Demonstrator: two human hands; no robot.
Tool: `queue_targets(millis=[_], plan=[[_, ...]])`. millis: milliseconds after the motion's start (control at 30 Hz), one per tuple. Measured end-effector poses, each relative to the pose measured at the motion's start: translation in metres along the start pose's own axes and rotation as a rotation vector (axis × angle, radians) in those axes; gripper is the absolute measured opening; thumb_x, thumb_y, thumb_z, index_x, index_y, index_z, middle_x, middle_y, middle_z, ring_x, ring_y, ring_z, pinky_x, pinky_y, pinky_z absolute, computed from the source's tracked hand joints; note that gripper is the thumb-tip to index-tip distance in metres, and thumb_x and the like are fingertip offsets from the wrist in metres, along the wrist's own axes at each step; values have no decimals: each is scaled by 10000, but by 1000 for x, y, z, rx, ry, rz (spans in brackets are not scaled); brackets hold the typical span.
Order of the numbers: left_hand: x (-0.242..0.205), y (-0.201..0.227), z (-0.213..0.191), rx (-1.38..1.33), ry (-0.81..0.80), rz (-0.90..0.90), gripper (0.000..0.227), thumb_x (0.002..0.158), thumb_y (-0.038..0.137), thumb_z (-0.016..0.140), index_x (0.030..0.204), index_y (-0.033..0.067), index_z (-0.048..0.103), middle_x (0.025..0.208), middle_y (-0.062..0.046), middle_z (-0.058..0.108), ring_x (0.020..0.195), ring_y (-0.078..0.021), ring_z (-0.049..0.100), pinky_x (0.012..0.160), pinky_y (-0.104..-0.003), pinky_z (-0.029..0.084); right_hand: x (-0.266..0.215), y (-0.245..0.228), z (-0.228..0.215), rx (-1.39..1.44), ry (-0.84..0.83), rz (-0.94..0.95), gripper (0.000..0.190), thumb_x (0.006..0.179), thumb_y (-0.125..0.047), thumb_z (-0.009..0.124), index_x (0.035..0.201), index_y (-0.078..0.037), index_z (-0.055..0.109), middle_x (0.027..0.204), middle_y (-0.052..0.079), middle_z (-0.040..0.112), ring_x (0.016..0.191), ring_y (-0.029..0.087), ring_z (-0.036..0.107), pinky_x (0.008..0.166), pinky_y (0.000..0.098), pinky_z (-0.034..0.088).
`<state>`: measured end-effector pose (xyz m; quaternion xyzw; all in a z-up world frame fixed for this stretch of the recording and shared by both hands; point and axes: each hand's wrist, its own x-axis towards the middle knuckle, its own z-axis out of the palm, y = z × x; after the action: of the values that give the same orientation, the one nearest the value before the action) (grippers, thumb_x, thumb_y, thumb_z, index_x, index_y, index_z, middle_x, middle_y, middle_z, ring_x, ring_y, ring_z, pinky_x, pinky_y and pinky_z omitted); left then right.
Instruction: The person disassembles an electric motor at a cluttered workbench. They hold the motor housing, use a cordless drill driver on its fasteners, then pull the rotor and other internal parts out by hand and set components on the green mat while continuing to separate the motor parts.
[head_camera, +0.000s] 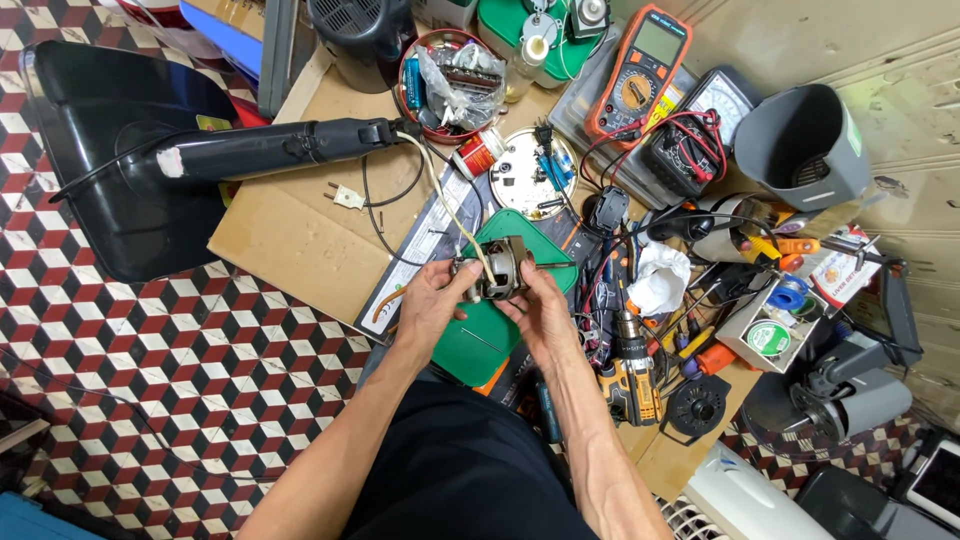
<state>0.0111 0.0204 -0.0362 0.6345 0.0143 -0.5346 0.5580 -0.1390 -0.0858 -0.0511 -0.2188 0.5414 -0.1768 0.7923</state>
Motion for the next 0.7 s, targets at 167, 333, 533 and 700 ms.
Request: queue_targets(millis=[167,333,533,700], plan=[[-1,15,4,43,35,40,571,789,442,828,1055,-10,603,884,-69,696,679,-104,654,518,-243,525,-3,-18,9,-34,13,63,553,808,-464,773,1195,-97,629,1051,84,665,964,222,647,890,420,553],[0,24,6,92,38,14,587,765,466,830,1020,-13,605,841,-64,706,681,-106,696,497,-242,539,-9,-32,18,-59,45,111,633,772,-502,784,1217,-77,638,1028,128,646,907,230,672,830,402,582],[6,20,3,48,1,-16,578,771,511,809,976,18,588,820,-53,707,684,-115,704,488,-241,526,-9,-31,17,-107,98,113,650,772,-523,787,1196,-51,647,1007,134,630,861,210,669,804,396,622],[-1,31,4,125,37,-31,562,773,519,810,922,19,601,756,-71,698,643,-121,701,482,-239,540,-15,-33,21,-119,105,129,655,775,-530,784,1194,-47,645,1007,146,636,833,220,689,761,388,633]])
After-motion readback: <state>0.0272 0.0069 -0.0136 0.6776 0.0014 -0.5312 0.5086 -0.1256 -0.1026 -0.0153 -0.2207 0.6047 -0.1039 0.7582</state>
